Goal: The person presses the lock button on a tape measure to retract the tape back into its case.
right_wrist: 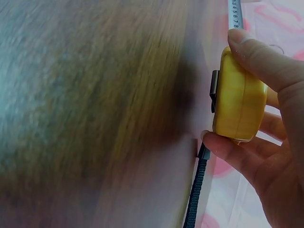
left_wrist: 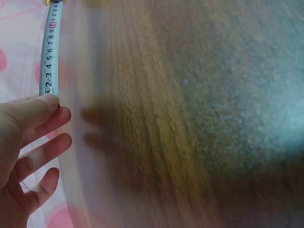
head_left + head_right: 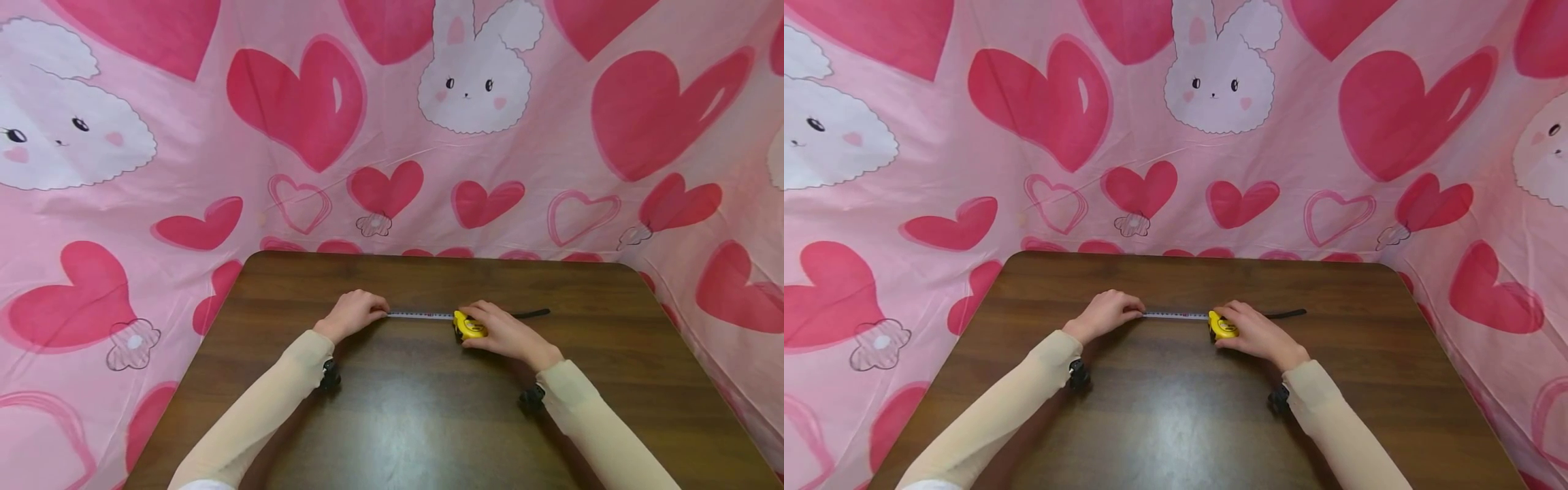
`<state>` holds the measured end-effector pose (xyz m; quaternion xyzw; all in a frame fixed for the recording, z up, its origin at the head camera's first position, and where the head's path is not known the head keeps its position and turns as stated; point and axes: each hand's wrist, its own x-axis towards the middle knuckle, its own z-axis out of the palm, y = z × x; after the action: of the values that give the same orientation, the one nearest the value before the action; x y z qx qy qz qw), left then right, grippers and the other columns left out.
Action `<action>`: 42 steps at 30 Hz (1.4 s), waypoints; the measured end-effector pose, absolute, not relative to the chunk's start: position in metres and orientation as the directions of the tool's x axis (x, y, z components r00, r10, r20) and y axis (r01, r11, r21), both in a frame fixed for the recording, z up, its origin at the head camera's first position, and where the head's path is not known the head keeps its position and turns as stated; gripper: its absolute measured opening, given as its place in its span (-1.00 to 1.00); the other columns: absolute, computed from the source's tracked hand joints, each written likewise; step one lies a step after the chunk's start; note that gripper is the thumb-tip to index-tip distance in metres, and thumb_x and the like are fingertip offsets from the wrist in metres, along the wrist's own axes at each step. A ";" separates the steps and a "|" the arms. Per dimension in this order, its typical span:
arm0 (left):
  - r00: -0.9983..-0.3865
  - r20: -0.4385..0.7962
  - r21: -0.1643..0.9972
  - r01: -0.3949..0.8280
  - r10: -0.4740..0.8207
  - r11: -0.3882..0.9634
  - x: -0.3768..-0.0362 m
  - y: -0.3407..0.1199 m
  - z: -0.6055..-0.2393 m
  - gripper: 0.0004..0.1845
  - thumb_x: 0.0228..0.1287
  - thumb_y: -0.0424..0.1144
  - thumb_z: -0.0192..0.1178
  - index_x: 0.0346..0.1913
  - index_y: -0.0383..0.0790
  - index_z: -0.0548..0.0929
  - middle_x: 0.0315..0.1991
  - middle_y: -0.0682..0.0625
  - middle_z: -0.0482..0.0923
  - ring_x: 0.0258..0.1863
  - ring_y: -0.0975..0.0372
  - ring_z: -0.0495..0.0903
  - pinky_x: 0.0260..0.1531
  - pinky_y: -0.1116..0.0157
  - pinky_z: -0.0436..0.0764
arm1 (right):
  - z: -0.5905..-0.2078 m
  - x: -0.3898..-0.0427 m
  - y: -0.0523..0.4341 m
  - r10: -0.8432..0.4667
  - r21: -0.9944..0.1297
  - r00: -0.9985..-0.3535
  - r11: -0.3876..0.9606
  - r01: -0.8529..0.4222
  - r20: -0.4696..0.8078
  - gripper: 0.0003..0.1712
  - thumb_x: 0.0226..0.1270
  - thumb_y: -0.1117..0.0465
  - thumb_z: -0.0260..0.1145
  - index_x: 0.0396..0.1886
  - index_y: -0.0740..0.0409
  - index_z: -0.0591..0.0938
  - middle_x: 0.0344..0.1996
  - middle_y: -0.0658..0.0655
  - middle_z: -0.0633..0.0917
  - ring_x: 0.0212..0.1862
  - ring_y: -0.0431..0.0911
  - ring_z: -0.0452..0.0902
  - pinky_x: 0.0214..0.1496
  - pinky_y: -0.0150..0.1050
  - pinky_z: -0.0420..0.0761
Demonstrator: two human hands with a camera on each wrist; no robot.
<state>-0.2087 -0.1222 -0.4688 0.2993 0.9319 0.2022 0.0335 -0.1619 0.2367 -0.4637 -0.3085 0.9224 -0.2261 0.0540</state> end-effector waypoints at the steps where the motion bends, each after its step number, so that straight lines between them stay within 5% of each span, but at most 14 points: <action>1: -0.818 0.059 0.400 0.545 0.573 0.737 -0.209 -0.122 -0.469 -0.88 0.41 -0.19 0.37 -0.08 -0.03 0.83 -0.12 0.09 0.79 -0.12 0.20 0.74 0.00 0.12 0.71 | -0.464 -0.162 0.236 -0.593 -0.450 -0.804 0.708 -0.544 0.039 -0.21 0.30 -0.07 0.54 0.42 0.18 0.53 0.22 0.16 0.59 0.18 0.03 0.52 0.32 0.08 0.58; 42: -0.784 0.059 0.417 0.582 0.618 0.698 -0.205 -0.110 -0.468 -0.86 0.45 -0.17 0.34 -0.05 -0.03 0.83 -0.11 0.09 0.79 -0.13 0.22 0.73 -0.01 0.14 0.70 | -0.467 -0.161 0.222 -0.607 -0.440 -0.792 0.696 -0.568 0.062 -0.22 0.28 -0.06 0.56 0.39 0.18 0.56 0.19 0.16 0.61 0.17 0.02 0.54 0.31 0.07 0.58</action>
<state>-0.2051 -0.1095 -0.4679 0.3260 0.9204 0.2115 0.0427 -0.1612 0.2218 -0.4674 -0.3194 0.9197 -0.2241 0.0443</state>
